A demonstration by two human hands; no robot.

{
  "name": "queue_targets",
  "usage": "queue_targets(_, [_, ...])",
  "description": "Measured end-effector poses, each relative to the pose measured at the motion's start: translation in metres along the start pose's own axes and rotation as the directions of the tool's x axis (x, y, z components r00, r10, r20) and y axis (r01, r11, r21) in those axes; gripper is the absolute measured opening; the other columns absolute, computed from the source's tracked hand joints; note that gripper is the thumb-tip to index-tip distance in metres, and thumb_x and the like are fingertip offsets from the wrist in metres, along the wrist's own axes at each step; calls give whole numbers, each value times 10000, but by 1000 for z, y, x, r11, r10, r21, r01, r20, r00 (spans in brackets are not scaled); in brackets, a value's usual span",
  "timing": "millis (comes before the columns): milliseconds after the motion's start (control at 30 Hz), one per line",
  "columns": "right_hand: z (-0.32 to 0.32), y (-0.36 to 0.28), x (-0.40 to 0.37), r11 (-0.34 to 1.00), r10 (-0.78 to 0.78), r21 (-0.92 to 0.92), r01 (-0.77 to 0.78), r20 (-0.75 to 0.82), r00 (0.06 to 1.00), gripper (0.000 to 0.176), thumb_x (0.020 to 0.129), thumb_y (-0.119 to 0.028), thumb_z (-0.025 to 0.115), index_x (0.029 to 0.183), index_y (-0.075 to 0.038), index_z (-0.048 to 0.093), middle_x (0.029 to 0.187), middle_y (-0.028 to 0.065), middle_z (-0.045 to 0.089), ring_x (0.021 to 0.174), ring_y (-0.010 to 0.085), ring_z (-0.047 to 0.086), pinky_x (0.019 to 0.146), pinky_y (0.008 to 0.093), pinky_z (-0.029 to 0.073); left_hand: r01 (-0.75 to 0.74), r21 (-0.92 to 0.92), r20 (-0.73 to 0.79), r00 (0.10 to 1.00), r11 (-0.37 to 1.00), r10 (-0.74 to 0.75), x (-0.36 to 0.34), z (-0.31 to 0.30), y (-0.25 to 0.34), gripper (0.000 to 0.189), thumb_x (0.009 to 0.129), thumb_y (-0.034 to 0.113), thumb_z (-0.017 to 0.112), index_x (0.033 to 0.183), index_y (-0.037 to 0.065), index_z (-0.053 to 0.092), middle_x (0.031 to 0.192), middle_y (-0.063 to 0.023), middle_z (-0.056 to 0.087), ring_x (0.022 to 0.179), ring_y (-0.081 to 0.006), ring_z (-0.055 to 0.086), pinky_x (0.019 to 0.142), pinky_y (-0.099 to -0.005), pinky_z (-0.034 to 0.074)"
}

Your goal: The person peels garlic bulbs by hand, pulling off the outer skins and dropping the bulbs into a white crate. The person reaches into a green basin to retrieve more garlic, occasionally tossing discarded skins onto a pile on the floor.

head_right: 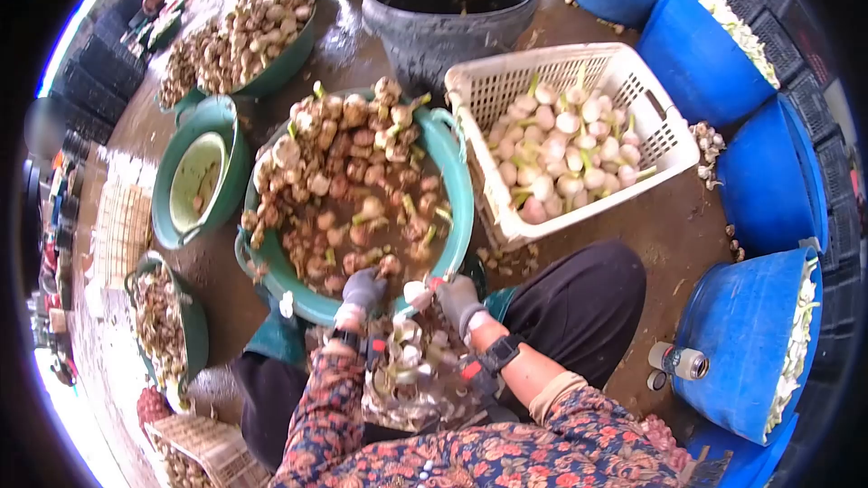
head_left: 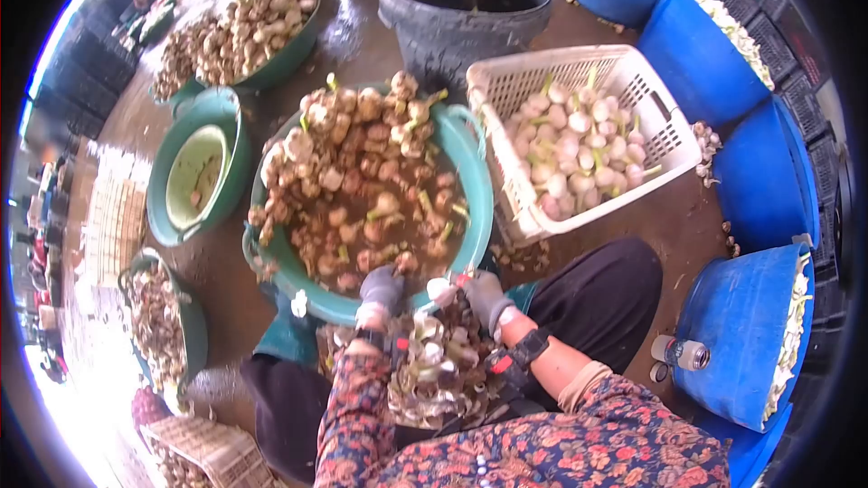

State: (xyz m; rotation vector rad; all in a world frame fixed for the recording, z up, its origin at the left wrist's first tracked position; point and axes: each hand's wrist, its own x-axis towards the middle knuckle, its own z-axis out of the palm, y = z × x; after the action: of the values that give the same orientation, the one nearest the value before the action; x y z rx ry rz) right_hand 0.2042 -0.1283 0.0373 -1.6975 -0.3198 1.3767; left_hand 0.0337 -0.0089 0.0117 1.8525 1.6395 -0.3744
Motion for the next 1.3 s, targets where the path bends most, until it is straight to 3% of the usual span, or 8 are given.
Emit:
queue_targets(167, [-5, -54, 4, 948, 111, 272, -167, 207, 972, 218, 842, -217, 591, 908, -11, 570, 627, 50, 574, 468, 159, 534, 435, 280, 441, -62, -571, -101, 995, 819, 4, -42, -42, -2, 360, 698, 218, 760, 943, -21, 650, 814, -60, 673, 698, -97, 614, 640, -228, 487])
queue_targets(333, [-21, -200, -28, 536, -609, 839, -96, 463, 643, 480, 923, -424, 404, 1140, -6, 500, 974, 127, 627, 860, 240, 622, 705, 321, 541, -343, -751, -286, 939, 564, 190, -91, -63, 4, 207, 764, 116, 701, 937, 10, 661, 799, -14, 664, 689, -38, 565, 631, -198, 471])
queue_targets(467, [-9, -148, -56, 955, -280, 11, 297, 368, 887, 366, 944, -369, 403, 1123, -66, 505, 831, 19, 565, 736, 147, 564, 618, 289, 480, -427, -710, -332, 904, 560, 267, -127, -73, 17, 213, 753, 133, 714, 936, 36, 667, 783, -7, 657, 690, -44, 566, 628, -209, 465])
queue_targets(567, [5, -63, -45, 625, -504, -177, 761, 653, 566, 324, 905, -336, 494, 966, -27, 573, 893, 69, 598, 669, 169, 542, 660, 271, 458, -389, -662, -266, 921, 641, 284, -157, -67, 38, 233, 738, 170, 732, 918, 37, 668, 810, -26, 654, 700, -70, 575, 649, -224, 461])
queue_targets(667, [11, -43, -77, 788, 78, 411, -457, 670, 738, 294, 916, -287, 469, 990, -26, 582, 857, 69, 614, 723, 180, 600, 649, 308, 506, -646, -369, -491, 746, 668, 450, -164, -44, 37, 362, 738, 178, 718, 1034, 8, 596, 940, -71, 618, 877, -164, 577, 774, -286, 456])
queue_targets(900, [13, -58, -96, 992, 122, -9, -129, 400, 908, 476, 862, -511, 495, 821, -50, 605, 652, 65, 597, 557, 158, 574, 508, 295, 458, -540, -495, -482, 822, 681, 302, -184, -34, 27, 533, 726, 200, 745, 1156, -27, 526, 898, -52, 636, 744, -76, 566, 681, -235, 476])
queue_targets(967, [17, -53, -94, 760, -442, -321, 565, 383, 811, 445, 840, -458, 562, 818, -17, 620, 655, 116, 598, 554, 218, 567, 549, 333, 441, -390, -600, -316, 918, 699, 240, -185, -31, 22, 515, 724, 201, 747, 1129, -37, 537, 912, -56, 637, 751, -70, 565, 682, -226, 475])
queue_targets(1300, [12, -57, -86, 572, -412, -508, 644, 501, 761, 344, 852, -348, 574, 854, -9, 632, 659, 129, 603, 571, 237, 554, 566, 328, 430, -179, -694, -9, 971, 697, 240, -191, -51, 13, 483, 713, 230, 736, 1088, -30, 576, 903, -85, 639, 772, -110, 607, 705, -269, 488])
